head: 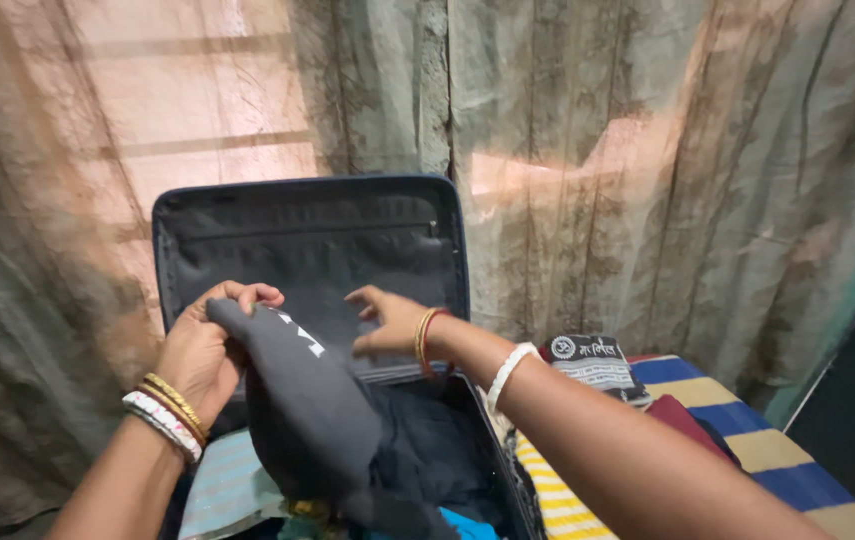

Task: The person folds various clothing items, including a black and white patterned cloth, a yellow and white striped shirt, and patterned shorts, and packs them into a suitcase.

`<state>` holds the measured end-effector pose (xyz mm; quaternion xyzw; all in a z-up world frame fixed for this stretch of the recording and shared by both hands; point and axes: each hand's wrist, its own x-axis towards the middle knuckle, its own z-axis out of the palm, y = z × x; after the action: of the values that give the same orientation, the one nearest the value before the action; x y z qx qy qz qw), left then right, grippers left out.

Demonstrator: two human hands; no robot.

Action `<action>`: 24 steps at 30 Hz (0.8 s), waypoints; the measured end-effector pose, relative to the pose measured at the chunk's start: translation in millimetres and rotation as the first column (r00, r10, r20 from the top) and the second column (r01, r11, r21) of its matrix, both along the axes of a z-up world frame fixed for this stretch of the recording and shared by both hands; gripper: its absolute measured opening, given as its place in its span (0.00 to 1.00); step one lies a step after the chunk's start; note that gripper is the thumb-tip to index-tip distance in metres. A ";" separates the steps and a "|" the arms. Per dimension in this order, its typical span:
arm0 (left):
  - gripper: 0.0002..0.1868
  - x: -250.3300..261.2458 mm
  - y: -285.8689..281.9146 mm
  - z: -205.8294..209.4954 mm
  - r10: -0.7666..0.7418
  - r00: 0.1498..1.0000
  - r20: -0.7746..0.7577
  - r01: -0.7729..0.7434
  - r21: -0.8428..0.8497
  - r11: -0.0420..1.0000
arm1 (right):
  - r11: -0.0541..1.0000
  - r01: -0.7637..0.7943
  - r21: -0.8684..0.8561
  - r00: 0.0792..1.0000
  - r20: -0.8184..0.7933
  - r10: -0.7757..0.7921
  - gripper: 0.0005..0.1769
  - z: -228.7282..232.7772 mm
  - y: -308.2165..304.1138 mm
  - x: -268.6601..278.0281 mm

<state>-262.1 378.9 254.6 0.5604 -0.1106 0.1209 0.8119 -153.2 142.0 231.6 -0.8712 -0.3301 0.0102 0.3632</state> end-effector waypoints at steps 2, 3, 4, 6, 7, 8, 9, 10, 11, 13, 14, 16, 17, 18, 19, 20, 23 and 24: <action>0.11 -10.2 -2.9 17.5 -0.015 0.999 -0.036 0.012 -0.068 0.998 | 0.994 -0.083 0.069 0.988 -0.127 0.091 0.52 -7.7 8.3 -3.5; 0.12 -13.6 -4.3 23.5 -0.024 0.998 -0.054 0.018 -0.102 0.995 | 0.987 -0.114 0.117 0.974 -0.184 0.134 0.54 -11.3 14.6 -5.3; 0.12 -15.9 -5.3 26.9 -0.046 0.998 -0.046 0.040 -0.122 0.992 | 0.976 -0.140 0.166 0.954 -0.241 0.178 0.55 -15.9 20.5 -7.3; 0.13 -15.8 -3.4 31.9 -0.092 0.995 -0.027 0.086 -0.163 0.983 | 0.942 -0.253 0.221 0.922 -0.238 0.304 0.42 -21.2 31.3 -3.7; 0.13 -14.7 -1.0 32.6 -0.081 0.996 -0.040 0.073 -0.178 0.981 | 0.919 -0.307 0.248 0.902 -0.233 0.364 0.36 -23.6 33.1 -0.3; 0.13 -13.5 2.3 32.0 -0.070 0.996 -0.054 0.058 -0.194 0.979 | 0.920 -0.287 0.269 0.889 -0.283 0.360 0.29 -27.0 32.4 1.5; 0.12 -11.6 6.6 30.4 -0.059 0.996 -0.067 0.043 -0.209 0.977 | 0.920 -0.265 0.289 0.874 -0.332 0.356 0.24 -29.6 31.3 2.3; 0.12 -9.5 12.3 27.8 -0.057 0.995 -0.078 0.039 -0.222 0.974 | 0.919 -0.244 0.308 0.855 -0.379 0.354 0.21 -29.6 31.1 2.4; 0.12 -6.3 18.6 23.6 -0.056 0.995 -0.088 0.034 -0.235 0.971 | 0.939 -0.204 0.278 0.885 -0.358 0.299 0.18 -27.9 30.7 1.4; 0.09 6.2 33.3 11.3 0.035 0.991 -0.133 -0.058 -0.173 0.983 | 0.968 -0.121 0.221 0.933 -0.308 0.187 0.14 -20.7 31.6 -2.7; 0.07 15.8 41.3 3.7 0.123 0.979 -0.161 -0.139 -0.093 0.986 | 0.982 -0.037 0.187 0.950 -0.297 0.093 0.13 -15.5 32.4 -3.8; 0.14 38.5 59.0 -13.5 0.281 0.951 -0.131 -0.271 0.091 0.958 | 0.983 0.135 0.122 0.959 -0.267 -0.099 0.12 -7.7 32.9 -4.3; 0.22 48.5 69.1 -20.1 0.343 0.937 -0.074 -0.324 0.189 0.927 | 0.975 0.177 0.135 0.952 -0.275 -0.135 0.11 -5.8 31.3 -3.1; 0.30 56.2 75.5 -26.1 0.396 0.918 -0.007 -0.378 0.282 0.882 | 0.965 0.218 0.149 0.944 -0.281 -0.170 0.10 -4.1 28.9 0.0; 0.26 59.8 76.6 -31.9 0.398 0.911 0.112 -0.411 0.351 0.841 | 0.952 0.259 0.163 0.936 -0.288 -0.205 0.09 -4.0 27.2 4.0; 0.23 60.3 72.7 -34.6 0.384 0.895 0.228 -0.446 0.412 0.795 | 0.931 0.250 0.267 0.938 -0.304 -0.165 0.10 -4.0 27.7 9.8; 0.24 40.3 39.3 -25.0 0.283 0.912 0.296 -0.409 0.631 0.659 | 0.802 0.326 0.501 0.892 -0.443 -0.086 0.15 -2.3 33.3 24.8; 0.27 27.0 23.9 -20.5 0.249 0.930 0.271 -0.367 0.705 0.606 | 0.743 0.417 0.523 0.828 -0.555 -0.074 0.16 1.0 35.3 28.5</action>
<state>-235.0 402.8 234.1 0.8427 -0.1105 0.2435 0.4673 -124.7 177.3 232.6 -0.7037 -0.0863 0.0757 0.7012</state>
